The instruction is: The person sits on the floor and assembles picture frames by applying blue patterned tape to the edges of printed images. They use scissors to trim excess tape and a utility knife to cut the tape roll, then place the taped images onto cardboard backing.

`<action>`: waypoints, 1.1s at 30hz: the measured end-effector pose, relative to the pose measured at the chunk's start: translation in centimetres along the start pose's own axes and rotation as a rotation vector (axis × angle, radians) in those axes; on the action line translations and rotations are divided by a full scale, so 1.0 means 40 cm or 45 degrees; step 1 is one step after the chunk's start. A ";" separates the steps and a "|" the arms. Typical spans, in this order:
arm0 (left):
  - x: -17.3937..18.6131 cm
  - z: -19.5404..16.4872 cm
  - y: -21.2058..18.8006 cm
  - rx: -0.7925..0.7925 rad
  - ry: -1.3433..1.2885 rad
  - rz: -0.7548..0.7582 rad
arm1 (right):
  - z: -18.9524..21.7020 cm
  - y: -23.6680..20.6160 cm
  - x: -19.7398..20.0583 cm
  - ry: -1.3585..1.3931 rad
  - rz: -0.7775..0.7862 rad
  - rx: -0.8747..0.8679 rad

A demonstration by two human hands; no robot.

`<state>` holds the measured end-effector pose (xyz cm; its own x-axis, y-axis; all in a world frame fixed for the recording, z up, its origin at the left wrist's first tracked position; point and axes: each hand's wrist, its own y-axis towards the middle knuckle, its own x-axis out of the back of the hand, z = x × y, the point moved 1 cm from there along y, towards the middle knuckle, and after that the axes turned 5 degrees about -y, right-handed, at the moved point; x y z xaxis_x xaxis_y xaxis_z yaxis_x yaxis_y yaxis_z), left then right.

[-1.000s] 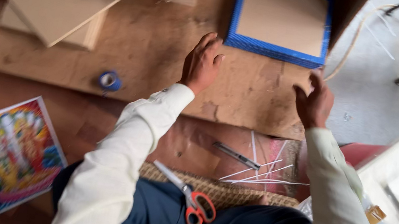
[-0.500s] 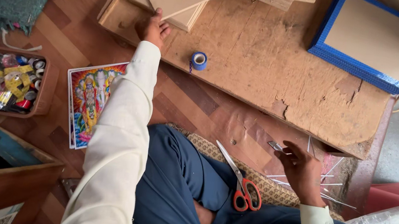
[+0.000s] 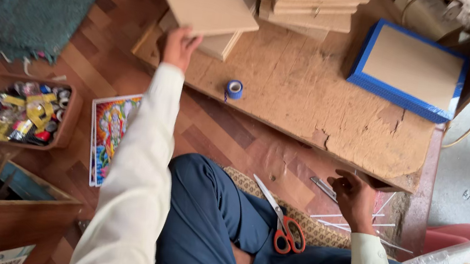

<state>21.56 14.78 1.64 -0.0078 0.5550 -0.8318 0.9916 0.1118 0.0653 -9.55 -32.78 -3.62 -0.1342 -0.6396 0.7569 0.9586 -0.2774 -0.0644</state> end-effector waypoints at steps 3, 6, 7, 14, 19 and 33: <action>0.060 -0.017 -0.192 0.068 0.217 0.074 | 0.010 0.000 -0.006 0.016 0.018 0.015; 0.088 0.026 -0.387 0.208 0.306 -0.041 | 0.019 0.005 -0.017 0.264 0.057 0.075; 0.084 0.046 -0.431 0.201 0.300 -0.026 | 0.024 0.007 -0.022 0.375 0.069 0.098; 0.016 0.187 -0.544 0.388 0.344 0.140 | 0.056 -0.017 -0.036 0.862 0.099 0.235; -0.017 0.368 -0.598 0.664 0.424 -0.001 | 0.049 -0.054 -0.069 1.031 0.127 -0.176; 0.000 0.442 -0.562 0.822 0.495 -0.298 | 0.108 -0.006 -0.084 1.278 0.088 -0.436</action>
<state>1.55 -2.31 -9.56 -0.1525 0.8377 -0.5244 0.8364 -0.1733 -0.5200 -8.25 -27.46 -3.31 -0.3778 -0.9169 -0.1285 0.8712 -0.3051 -0.3846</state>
